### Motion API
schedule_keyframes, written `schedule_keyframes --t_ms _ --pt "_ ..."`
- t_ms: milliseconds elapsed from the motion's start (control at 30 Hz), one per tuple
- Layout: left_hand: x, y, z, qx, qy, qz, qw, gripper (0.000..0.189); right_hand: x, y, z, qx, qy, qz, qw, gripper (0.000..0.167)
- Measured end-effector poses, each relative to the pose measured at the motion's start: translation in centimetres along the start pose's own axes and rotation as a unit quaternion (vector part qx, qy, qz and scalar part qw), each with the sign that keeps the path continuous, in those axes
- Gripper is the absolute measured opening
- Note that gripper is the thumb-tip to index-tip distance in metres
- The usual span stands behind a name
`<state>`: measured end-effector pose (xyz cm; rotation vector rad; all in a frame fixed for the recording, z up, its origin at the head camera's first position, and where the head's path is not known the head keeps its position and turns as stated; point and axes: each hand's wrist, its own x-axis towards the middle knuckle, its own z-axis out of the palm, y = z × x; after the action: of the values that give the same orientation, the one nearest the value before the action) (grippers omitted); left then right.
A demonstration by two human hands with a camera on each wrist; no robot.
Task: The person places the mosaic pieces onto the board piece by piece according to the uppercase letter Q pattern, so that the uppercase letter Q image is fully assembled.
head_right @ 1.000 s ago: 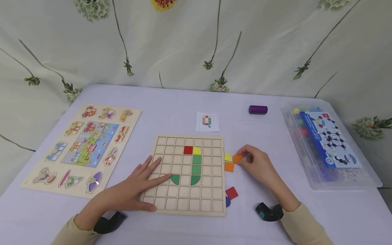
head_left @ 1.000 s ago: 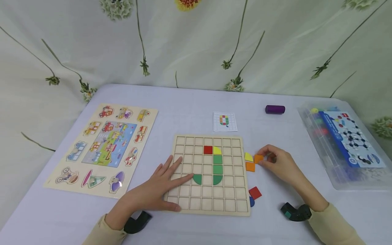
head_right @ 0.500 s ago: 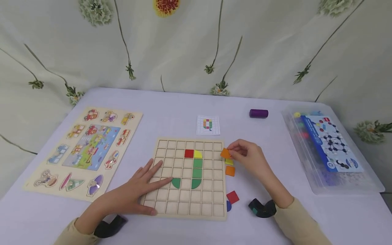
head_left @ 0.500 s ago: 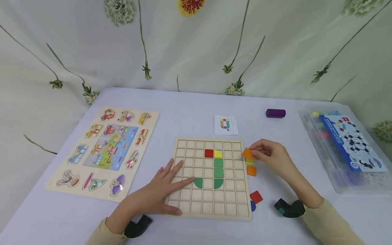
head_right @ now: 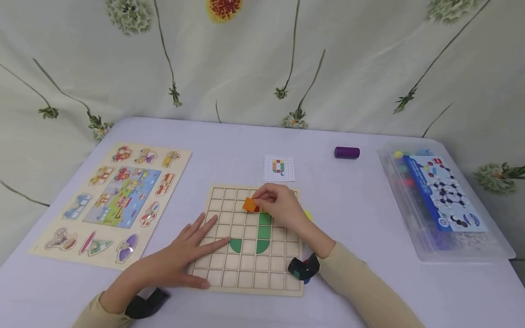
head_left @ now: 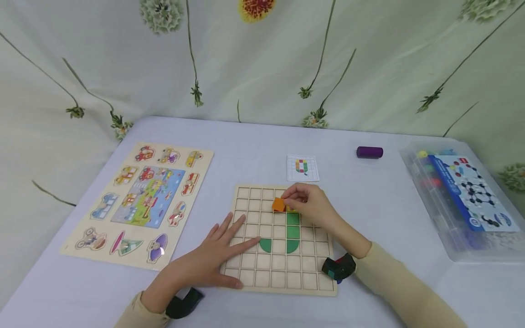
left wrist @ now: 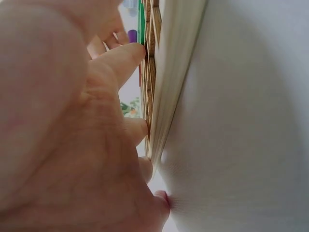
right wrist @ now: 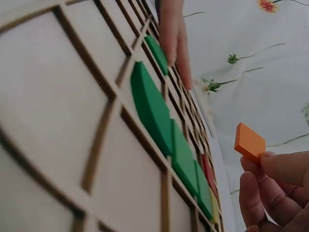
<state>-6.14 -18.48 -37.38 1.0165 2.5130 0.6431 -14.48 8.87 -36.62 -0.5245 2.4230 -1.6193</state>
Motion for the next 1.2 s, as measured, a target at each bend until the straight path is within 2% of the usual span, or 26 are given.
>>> schedule_keyframes --t_ms 200,467,933,1067,1200 --pt "-0.1 0.0 0.0 0.005 0.000 -0.002 1.0000 0.087 0.4 0.3 2.3 -0.040 -0.011 -0.007 0.9991 0.003" --pt "-0.1 0.0 0.0 0.003 -0.001 -0.001 1.0000 0.087 0.6 0.2 2.9 -0.083 -0.040 -0.051 0.9944 0.005" --pt "-0.1 -0.2 0.1 0.003 0.006 0.009 0.9999 0.087 0.4 -0.2 3.0 -0.178 -0.036 -0.077 0.9803 0.003" --pt "-0.1 -0.1 0.1 0.004 0.005 0.003 1.0000 0.088 0.4 -0.4 2.5 -0.180 -0.027 -0.082 0.9799 0.006" --pt "0.0 -0.1 0.1 0.001 0.002 -0.003 1.0000 0.088 0.0 -0.8 0.6 -0.159 -0.009 -0.067 0.9850 0.010"
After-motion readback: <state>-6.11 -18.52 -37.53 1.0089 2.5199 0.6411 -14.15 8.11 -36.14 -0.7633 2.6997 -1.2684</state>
